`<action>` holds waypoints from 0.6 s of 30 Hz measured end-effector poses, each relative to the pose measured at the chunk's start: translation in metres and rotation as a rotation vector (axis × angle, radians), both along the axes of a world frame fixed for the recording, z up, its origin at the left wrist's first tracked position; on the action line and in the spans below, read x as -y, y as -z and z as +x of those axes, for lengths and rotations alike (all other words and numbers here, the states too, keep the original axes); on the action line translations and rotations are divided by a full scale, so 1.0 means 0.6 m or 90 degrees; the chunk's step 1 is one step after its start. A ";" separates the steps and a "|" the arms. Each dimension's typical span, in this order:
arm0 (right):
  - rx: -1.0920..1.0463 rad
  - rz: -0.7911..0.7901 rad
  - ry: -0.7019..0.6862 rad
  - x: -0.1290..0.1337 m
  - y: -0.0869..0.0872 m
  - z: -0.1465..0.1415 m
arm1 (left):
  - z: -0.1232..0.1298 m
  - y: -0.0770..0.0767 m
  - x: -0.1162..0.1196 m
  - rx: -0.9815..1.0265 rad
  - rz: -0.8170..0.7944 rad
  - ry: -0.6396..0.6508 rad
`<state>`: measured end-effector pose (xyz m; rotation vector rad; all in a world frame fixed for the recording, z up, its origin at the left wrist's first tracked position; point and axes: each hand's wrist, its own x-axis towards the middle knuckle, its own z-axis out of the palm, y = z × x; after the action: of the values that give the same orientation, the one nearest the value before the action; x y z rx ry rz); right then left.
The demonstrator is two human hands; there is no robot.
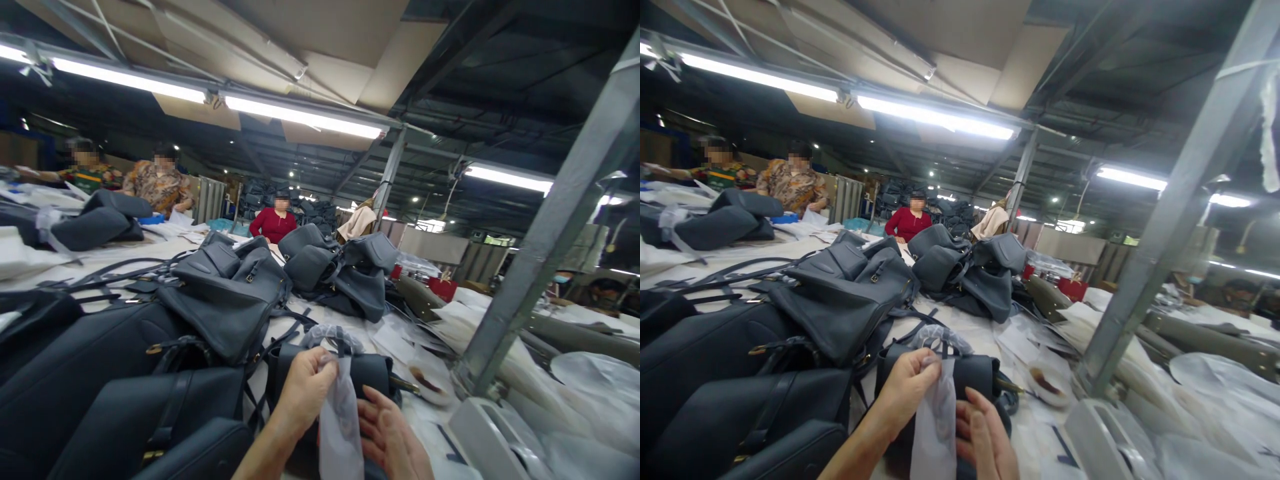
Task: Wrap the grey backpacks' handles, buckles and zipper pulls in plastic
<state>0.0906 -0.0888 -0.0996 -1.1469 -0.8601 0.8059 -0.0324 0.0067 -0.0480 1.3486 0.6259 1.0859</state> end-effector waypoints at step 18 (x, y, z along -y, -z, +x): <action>-0.090 0.001 -0.008 -0.018 0.043 -0.041 | -0.017 -0.007 0.006 -0.174 0.152 -0.033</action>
<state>0.0661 -0.0777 -0.1252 -1.0713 -0.7518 0.8862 -0.0426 0.0030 -0.0441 1.7151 0.7503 1.0510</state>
